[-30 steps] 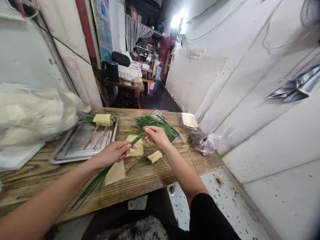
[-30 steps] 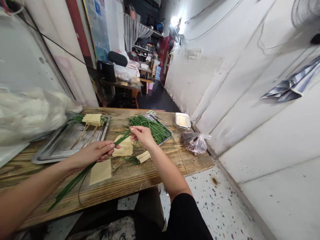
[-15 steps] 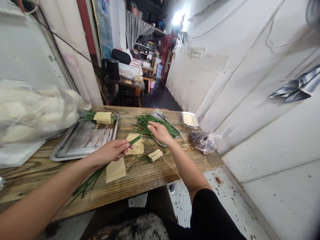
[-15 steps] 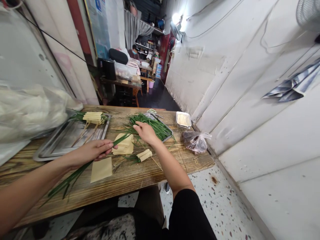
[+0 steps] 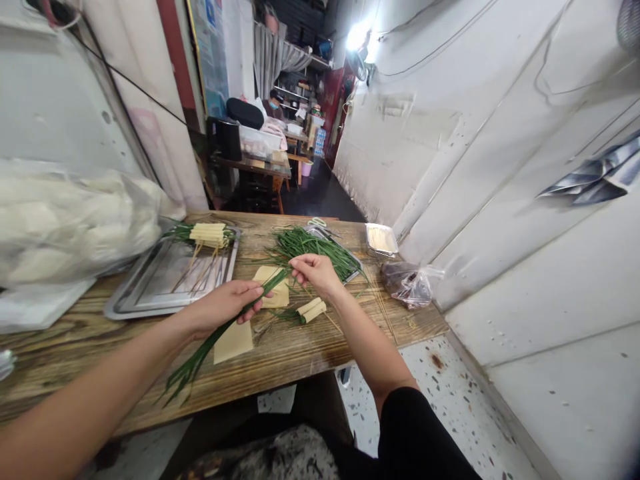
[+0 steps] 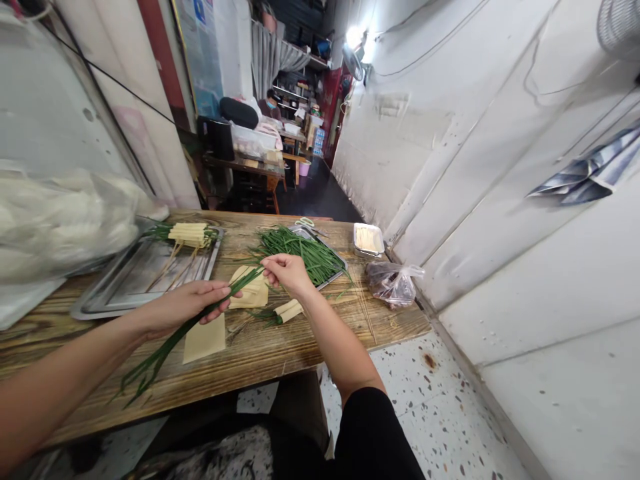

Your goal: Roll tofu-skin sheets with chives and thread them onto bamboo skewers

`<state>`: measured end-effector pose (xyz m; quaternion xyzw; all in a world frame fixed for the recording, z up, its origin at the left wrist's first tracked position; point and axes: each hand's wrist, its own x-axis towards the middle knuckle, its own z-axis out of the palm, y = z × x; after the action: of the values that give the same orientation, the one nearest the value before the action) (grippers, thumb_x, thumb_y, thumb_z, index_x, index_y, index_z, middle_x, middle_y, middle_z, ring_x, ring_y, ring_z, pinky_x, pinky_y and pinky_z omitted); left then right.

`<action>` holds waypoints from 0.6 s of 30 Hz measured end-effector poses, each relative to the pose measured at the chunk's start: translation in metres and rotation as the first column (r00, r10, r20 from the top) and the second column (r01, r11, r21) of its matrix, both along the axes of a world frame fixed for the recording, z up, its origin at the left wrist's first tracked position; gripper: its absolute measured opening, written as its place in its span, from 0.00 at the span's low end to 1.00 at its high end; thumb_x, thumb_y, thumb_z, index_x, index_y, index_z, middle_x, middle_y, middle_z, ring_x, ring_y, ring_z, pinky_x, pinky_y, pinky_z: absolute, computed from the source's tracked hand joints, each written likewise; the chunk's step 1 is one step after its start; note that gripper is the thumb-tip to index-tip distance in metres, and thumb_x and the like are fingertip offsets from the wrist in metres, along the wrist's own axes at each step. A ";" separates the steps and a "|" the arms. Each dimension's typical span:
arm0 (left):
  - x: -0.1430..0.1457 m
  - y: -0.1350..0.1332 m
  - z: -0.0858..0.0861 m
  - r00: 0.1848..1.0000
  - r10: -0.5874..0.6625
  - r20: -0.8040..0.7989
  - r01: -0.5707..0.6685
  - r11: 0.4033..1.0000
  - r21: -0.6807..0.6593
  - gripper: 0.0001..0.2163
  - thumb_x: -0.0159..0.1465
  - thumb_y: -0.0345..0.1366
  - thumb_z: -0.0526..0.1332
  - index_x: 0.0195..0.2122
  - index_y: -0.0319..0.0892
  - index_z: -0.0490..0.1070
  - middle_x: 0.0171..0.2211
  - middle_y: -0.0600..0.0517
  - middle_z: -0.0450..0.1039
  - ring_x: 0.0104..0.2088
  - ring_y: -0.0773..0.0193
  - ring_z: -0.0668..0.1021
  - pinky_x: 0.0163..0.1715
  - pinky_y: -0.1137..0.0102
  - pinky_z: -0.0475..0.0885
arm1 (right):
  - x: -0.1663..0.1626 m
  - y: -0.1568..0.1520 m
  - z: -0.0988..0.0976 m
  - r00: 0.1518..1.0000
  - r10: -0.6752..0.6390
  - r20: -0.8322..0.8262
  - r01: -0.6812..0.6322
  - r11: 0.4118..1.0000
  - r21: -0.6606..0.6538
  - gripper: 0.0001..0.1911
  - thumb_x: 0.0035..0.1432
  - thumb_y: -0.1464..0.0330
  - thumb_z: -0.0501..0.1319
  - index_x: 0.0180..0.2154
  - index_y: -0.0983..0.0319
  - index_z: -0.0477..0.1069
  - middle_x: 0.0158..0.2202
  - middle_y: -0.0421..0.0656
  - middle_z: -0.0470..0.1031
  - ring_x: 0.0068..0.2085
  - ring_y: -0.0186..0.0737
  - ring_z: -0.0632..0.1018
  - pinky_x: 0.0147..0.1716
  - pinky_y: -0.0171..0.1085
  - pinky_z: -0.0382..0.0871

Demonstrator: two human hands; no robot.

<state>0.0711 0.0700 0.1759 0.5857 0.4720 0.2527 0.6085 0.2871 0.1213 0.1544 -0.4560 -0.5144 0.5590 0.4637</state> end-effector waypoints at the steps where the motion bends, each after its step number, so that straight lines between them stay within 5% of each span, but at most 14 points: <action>1: 0.001 0.000 -0.001 1.000 -0.008 0.008 0.008 1.000 -0.010 0.29 0.46 0.65 0.71 0.31 0.42 0.72 0.24 0.56 0.68 0.22 0.68 0.66 0.21 0.70 0.60 | 0.000 -0.001 -0.002 1.000 0.010 0.013 -0.010 1.000 -0.004 0.14 0.54 0.59 0.74 0.33 0.64 0.78 0.23 0.35 0.75 0.19 0.27 0.69 0.18 0.29 0.62; 6: 0.004 -0.001 -0.003 0.999 -0.016 0.051 0.020 0.997 -0.076 0.27 0.47 0.61 0.71 0.33 0.41 0.73 0.25 0.56 0.67 0.22 0.70 0.63 0.21 0.71 0.55 | -0.002 -0.005 -0.020 0.993 -0.022 0.119 0.017 0.999 0.045 0.12 0.57 0.60 0.71 0.35 0.63 0.83 0.23 0.36 0.75 0.23 0.31 0.72 0.24 0.31 0.65; 10: 0.005 -0.002 -0.004 0.997 -0.013 0.072 0.022 0.992 -0.124 0.27 0.46 0.59 0.73 0.34 0.40 0.74 0.25 0.56 0.67 0.21 0.71 0.62 0.21 0.71 0.52 | -0.003 -0.002 -0.033 0.980 -0.069 0.189 0.029 0.977 0.209 0.13 0.58 0.58 0.71 0.37 0.62 0.85 0.37 0.44 0.83 0.40 0.40 0.81 0.39 0.36 0.74; 14: 0.004 -0.001 -0.005 0.997 0.032 0.076 -0.022 0.991 -0.132 0.27 0.45 0.59 0.73 0.33 0.41 0.73 0.25 0.57 0.65 0.21 0.72 0.61 0.21 0.71 0.53 | -0.002 -0.001 -0.032 0.964 -0.118 0.238 0.065 0.974 0.218 0.22 0.70 0.57 0.59 0.57 0.61 0.79 0.47 0.49 0.83 0.40 0.39 0.81 0.39 0.37 0.76; 16: 0.003 0.000 -0.005 0.998 0.028 0.063 -0.019 0.991 -0.135 0.26 0.46 0.59 0.72 0.30 0.42 0.71 0.25 0.57 0.65 0.21 0.72 0.60 0.21 0.72 0.51 | -0.003 -0.010 -0.023 0.902 -0.206 0.379 0.052 0.924 0.380 0.23 0.73 0.62 0.54 0.63 0.61 0.74 0.55 0.53 0.80 0.47 0.42 0.81 0.47 0.41 0.77; 18: 0.002 0.000 -0.006 0.999 -0.008 0.041 0.014 0.991 -0.134 0.26 0.46 0.60 0.72 0.27 0.43 0.69 0.22 0.57 0.63 0.20 0.72 0.59 0.20 0.72 0.50 | -0.006 -0.025 -0.011 0.751 -0.292 0.592 -0.151 0.798 0.584 0.22 0.71 0.68 0.56 0.63 0.61 0.73 0.63 0.54 0.75 0.59 0.47 0.75 0.58 0.46 0.71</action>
<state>0.0727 0.0703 0.1703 0.5407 0.4724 0.2287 0.6574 0.2808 0.0965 0.1435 -0.4719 -0.7737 0.1517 0.3945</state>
